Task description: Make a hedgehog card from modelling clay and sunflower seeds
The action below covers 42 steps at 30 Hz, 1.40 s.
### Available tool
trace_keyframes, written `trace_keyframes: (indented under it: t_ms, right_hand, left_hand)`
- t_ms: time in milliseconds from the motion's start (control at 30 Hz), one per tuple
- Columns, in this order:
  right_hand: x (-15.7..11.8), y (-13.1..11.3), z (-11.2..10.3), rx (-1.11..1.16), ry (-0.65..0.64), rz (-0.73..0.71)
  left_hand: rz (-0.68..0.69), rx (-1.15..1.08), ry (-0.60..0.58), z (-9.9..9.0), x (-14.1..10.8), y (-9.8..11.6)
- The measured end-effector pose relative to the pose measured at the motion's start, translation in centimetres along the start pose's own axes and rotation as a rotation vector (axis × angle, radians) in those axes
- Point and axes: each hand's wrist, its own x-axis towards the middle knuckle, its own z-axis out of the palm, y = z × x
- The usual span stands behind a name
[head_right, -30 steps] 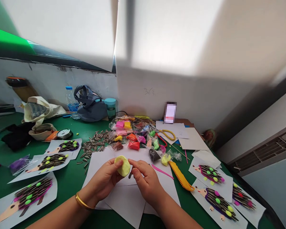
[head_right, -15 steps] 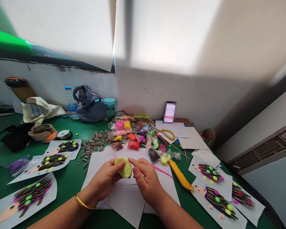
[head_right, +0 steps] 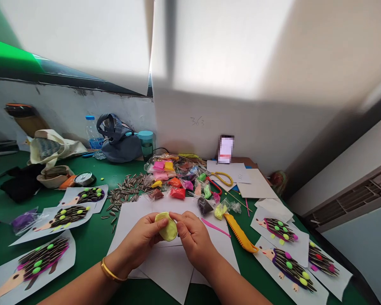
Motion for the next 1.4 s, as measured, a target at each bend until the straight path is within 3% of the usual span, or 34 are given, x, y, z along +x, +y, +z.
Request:
trace_keyframes:
  t_ms: [533, 933, 1133, 1400]
  right_hand:
    - [0.01, 0.13, 0.09, 0.019, -0.007, 0.057]
    - [0.27, 0.14, 0.13, 0.003, -0.019, 0.053]
    - [0.35, 0.04, 0.38, -0.003, 0.038, 0.088]
    - [0.19, -0.01, 0.18, 0.011, -0.004, 0.053]
  left_hand:
    - [-0.074, 0.024, -0.028, 0.33, -0.26, 0.07]
    - [-0.014, 0.049, -0.03, 0.27, -0.16, 0.25]
    - [0.001, 0.025, -0.069, 0.47, -0.47, 0.4]
    - [0.012, 0.036, 0.004, 0.29, -0.26, 0.25]
